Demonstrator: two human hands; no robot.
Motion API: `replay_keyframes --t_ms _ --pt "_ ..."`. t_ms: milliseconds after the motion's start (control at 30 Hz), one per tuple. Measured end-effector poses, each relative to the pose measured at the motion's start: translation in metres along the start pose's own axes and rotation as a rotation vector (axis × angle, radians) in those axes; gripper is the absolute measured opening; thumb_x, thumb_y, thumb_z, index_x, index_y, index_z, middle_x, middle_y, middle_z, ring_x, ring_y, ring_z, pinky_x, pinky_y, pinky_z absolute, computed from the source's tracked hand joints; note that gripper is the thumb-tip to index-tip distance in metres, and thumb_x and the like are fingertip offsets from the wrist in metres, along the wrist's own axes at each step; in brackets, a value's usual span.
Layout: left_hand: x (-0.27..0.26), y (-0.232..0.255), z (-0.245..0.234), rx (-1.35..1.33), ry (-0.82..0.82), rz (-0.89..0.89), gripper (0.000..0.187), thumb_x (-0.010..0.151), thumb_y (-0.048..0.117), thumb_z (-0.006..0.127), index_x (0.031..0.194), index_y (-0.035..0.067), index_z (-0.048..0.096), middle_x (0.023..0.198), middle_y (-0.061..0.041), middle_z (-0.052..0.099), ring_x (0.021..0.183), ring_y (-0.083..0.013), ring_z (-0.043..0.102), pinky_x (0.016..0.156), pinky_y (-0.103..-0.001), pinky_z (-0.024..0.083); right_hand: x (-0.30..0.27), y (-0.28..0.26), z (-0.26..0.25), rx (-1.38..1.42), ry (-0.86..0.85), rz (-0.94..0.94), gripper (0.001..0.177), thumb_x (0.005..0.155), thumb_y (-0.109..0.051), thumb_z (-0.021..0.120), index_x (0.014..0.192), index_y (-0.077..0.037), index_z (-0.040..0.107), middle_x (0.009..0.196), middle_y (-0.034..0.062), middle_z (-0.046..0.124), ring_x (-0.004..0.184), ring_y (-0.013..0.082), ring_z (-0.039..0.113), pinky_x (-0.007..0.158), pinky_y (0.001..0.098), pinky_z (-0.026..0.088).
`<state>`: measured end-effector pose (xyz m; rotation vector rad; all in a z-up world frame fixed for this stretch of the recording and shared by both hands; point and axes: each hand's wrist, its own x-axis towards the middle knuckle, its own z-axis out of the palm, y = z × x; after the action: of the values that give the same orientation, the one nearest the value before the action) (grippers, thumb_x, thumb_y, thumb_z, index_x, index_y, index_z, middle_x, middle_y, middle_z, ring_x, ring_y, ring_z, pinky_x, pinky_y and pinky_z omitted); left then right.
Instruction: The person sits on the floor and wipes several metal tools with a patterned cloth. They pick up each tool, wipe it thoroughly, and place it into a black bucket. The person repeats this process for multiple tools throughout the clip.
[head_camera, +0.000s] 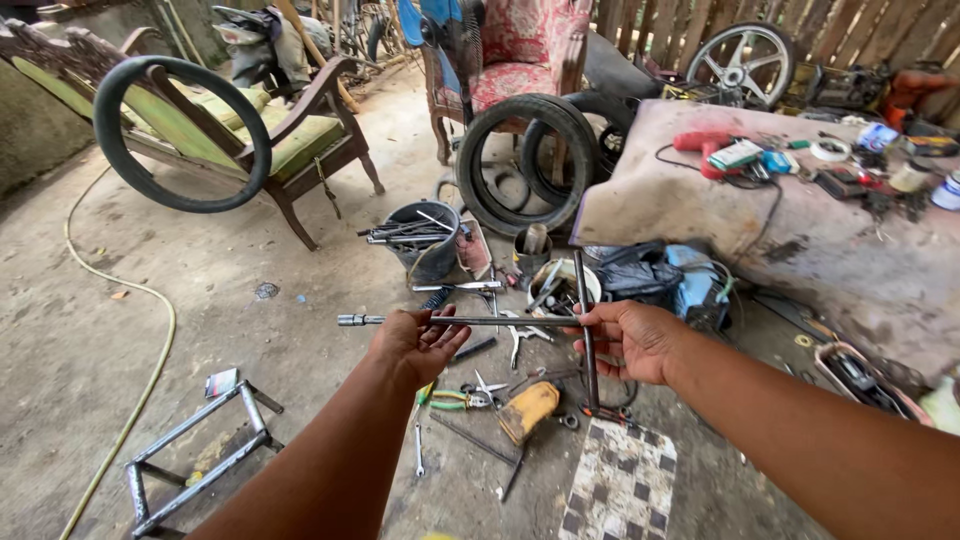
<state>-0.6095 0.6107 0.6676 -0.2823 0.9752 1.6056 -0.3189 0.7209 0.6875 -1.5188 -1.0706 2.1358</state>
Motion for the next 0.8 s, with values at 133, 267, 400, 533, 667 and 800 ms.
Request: replay_keyframes --t_ms 133,267,400,533,667,800 --pt "0.035 0.04 0.013 -0.042 0.014 -0.002 0.02 0.105 0.009 0.041 0.121 -0.002 0.044 0.126 -0.019 0.066 0.125 -0.0362 0.062 0.113 -0.055 0.047 0.038 -0.032 0.024 0.016 -0.02 0.016 0.022 0.084 -0.02 0.069 0.105 -0.025 0.071 0.101 -0.0003 0.077 0.09 0.0144 0.068 0.081 0.0396 0.045" --pt "0.092 0.09 0.024 -0.007 -0.009 -0.003 0.023 0.104 0.011 0.04 0.12 -0.003 0.05 0.121 -0.018 0.068 0.122 -0.0347 0.064 0.113 -0.053 0.046 0.09 -0.068 0.058 0.026 -0.016 0.02 0.019 0.085 -0.018 0.069 0.103 -0.021 0.069 0.103 -0.0003 0.079 0.092 0.0143 0.068 0.081 0.0399 0.046" --pt "0.167 0.169 0.044 0.008 0.01 -0.04 0.023 0.106 0.014 0.041 0.118 -0.005 0.049 0.121 -0.018 0.068 0.123 -0.0347 0.064 0.114 -0.053 0.046 0.163 -0.11 0.104 0.07 -0.001 0.003 0.018 0.085 -0.019 0.069 0.103 -0.023 0.069 0.102 -0.0007 0.078 0.091 0.014 0.069 0.079 0.0386 0.046" --pt "0.24 0.261 0.054 0.101 -0.048 -0.079 0.024 0.104 0.014 0.043 0.117 -0.003 0.053 0.121 -0.014 0.069 0.122 -0.0323 0.064 0.113 -0.052 0.047 0.244 -0.143 0.171 0.162 0.028 0.043 0.018 0.085 -0.018 0.068 0.103 -0.019 0.071 0.103 -0.0005 0.078 0.089 0.0139 0.068 0.078 0.0388 0.049" --pt "0.29 0.36 0.058 0.143 -0.049 -0.095 0.023 0.104 0.012 0.045 0.118 -0.004 0.053 0.12 -0.015 0.068 0.124 -0.0342 0.062 0.112 -0.053 0.047 0.314 -0.179 0.253 0.211 0.043 0.085 0.021 0.086 -0.019 0.067 0.106 -0.023 0.074 0.103 -0.0016 0.077 0.089 0.0144 0.067 0.08 0.0388 0.046" --pt "0.312 0.433 0.057 0.204 0.002 -0.023 0.021 0.104 0.013 0.049 0.121 0.002 0.055 0.122 -0.015 0.068 0.121 -0.0325 0.064 0.111 -0.053 0.051 0.365 -0.206 0.325 0.256 0.068 0.102 0.021 0.087 -0.017 0.066 0.107 -0.02 0.071 0.104 0.0005 0.077 0.089 0.0163 0.067 0.083 0.0419 0.046"
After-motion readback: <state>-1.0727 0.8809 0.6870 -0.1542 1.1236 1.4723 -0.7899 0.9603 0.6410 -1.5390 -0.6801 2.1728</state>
